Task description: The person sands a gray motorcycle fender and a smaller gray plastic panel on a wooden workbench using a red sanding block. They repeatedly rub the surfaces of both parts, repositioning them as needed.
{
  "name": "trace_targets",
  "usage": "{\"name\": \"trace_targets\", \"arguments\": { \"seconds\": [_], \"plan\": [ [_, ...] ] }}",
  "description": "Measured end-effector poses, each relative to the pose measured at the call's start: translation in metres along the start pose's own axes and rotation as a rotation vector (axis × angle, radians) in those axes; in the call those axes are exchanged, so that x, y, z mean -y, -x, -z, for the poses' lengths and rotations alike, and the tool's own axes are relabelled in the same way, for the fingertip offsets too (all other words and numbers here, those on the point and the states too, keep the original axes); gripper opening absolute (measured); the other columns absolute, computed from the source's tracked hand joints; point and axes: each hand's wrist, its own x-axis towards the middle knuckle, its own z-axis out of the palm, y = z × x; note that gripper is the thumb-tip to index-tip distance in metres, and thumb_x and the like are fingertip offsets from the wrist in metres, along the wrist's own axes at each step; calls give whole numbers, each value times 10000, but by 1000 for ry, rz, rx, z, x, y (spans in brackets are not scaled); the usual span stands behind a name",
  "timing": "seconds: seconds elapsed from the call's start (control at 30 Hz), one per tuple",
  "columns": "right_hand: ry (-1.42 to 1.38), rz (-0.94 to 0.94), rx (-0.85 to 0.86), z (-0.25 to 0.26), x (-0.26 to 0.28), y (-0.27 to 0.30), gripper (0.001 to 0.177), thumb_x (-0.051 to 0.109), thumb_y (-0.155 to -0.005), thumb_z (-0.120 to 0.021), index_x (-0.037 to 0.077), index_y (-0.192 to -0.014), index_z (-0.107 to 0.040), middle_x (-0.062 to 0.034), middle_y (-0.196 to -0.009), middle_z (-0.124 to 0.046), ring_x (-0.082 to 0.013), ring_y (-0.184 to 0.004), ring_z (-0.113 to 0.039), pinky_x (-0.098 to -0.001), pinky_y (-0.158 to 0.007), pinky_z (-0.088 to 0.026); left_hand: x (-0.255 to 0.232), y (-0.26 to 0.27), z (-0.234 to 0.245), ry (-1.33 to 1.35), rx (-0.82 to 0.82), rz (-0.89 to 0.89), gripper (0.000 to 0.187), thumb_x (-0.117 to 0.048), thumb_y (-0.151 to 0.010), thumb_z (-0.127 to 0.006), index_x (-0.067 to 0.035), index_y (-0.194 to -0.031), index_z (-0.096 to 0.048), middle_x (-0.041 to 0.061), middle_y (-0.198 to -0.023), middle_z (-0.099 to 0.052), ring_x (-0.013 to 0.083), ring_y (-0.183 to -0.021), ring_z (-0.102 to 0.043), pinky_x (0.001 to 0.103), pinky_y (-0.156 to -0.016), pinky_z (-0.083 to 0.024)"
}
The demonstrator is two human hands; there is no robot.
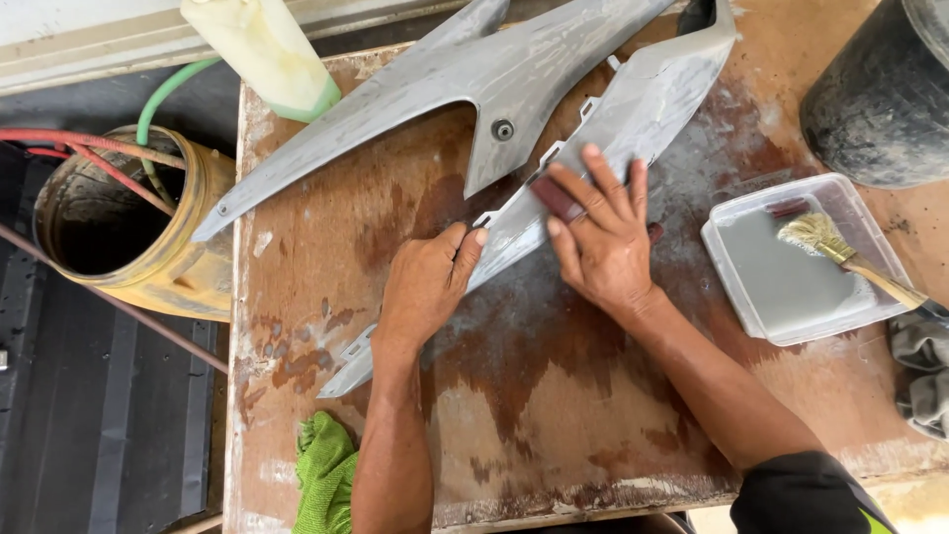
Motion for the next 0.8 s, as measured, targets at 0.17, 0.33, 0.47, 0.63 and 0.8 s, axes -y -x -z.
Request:
{"name": "trace_targets", "arguments": {
  "seconds": [0.17,0.33,0.47,0.63,0.8],
  "plan": [
    [-83,-2,-7,-8,22,6,365,330,-1076,-498,151,-1277,-745,-45,-1451,-636,-340,-1464,-428,-562,-1245,-48,3,0,2,-10,14,11,494,-433,-1069,-476,-51,-765,-552,285,-628,-595,526,-659,-636,544,-555,-485],
    [-75,50,-1,-6,9,-1,384,351,-1088,-482,127,-1228,-761,-63,-1447,-648,-356,-1452,-457,-581,-1240,-49,5,-1,3,8,12,38,488,-441,-1070,-465,-66,-769,-552,272,-643,-617,513,-677,-655,531,-578,-503],
    [-48,2,-40,-8,1,-1,372,300,-1096,-494,90,-1263,-752,-86,-1443,-646,-360,-1446,-451,-559,-1238,-73,5,-2,3,14,10,45,494,-447,-1067,-465,-61,-771,-553,276,-647,-619,526,-681,-653,550,-580,-502],
    [-133,30,-1,-7,28,3,286,282,-1043,-563,151,-1199,-764,-28,-1418,-661,-320,-1419,-512,-552,-1255,-73,7,-2,2,32,-10,59,504,-450,-1076,-456,-68,-758,-542,266,-641,-615,499,-665,-669,512,-572,-513],
    [-61,6,-26,9,9,-11,337,268,-1082,-534,91,-1271,-749,-87,-1431,-657,-351,-1429,-491,-539,-1242,-85,7,-2,2,8,15,76,510,-468,-1072,-443,-59,-790,-558,285,-680,-631,533,-713,-660,571,-617,-513]
  ]
}}
